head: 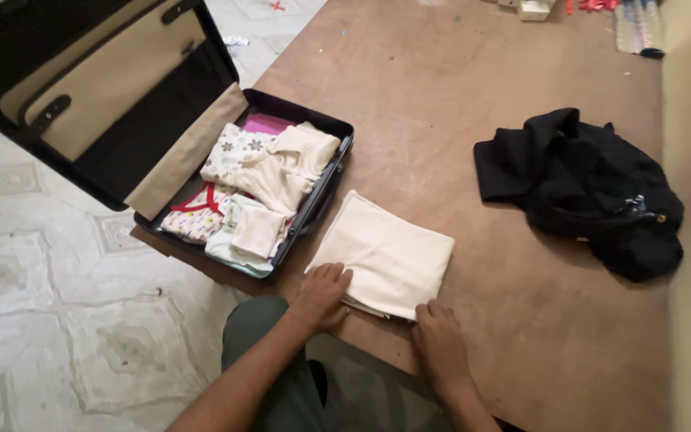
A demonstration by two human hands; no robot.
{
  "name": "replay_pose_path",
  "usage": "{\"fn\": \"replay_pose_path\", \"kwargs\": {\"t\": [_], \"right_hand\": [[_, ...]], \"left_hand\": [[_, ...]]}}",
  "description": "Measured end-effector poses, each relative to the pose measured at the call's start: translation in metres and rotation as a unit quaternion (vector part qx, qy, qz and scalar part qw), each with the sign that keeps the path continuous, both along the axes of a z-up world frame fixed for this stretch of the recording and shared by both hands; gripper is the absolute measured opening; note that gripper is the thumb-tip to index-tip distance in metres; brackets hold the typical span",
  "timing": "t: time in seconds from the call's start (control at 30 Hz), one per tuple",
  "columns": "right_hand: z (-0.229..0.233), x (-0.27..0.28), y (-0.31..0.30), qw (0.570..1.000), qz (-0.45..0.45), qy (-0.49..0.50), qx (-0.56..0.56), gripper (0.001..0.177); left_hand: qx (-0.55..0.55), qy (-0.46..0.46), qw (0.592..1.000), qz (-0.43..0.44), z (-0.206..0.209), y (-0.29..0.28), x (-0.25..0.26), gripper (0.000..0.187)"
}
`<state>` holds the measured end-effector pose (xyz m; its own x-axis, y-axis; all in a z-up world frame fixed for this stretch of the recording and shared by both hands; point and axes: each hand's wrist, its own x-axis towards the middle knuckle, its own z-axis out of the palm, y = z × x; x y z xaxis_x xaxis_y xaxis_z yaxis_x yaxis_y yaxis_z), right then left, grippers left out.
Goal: The person folds a cream-colored top and a black t-shirt on a wooden table, then places them into an open suitcase. The person also folds a pair of black trousers and sets them aside.
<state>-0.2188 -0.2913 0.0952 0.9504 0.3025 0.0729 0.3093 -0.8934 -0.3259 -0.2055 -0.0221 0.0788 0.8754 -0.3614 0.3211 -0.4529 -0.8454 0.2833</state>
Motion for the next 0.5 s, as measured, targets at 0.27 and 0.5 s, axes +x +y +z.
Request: {"fn": "replay_pose_path", "kwargs": {"t": [0.27, 0.5], "right_hand": [[0.042, -0.005, -0.014, 0.982, 0.077, -0.137, 0.108, 0.04], [0.061, -0.022, -0.025, 0.98, 0.015, -0.053, 0.194, 0.03]], "left_hand": [[0.04, -0.056, 0.997, 0.02, -0.016, -0.006, -0.001, 0.045], [-0.001, -0.013, 1.0, 0.025, 0.013, -0.015, -0.007, 0.02]]}}
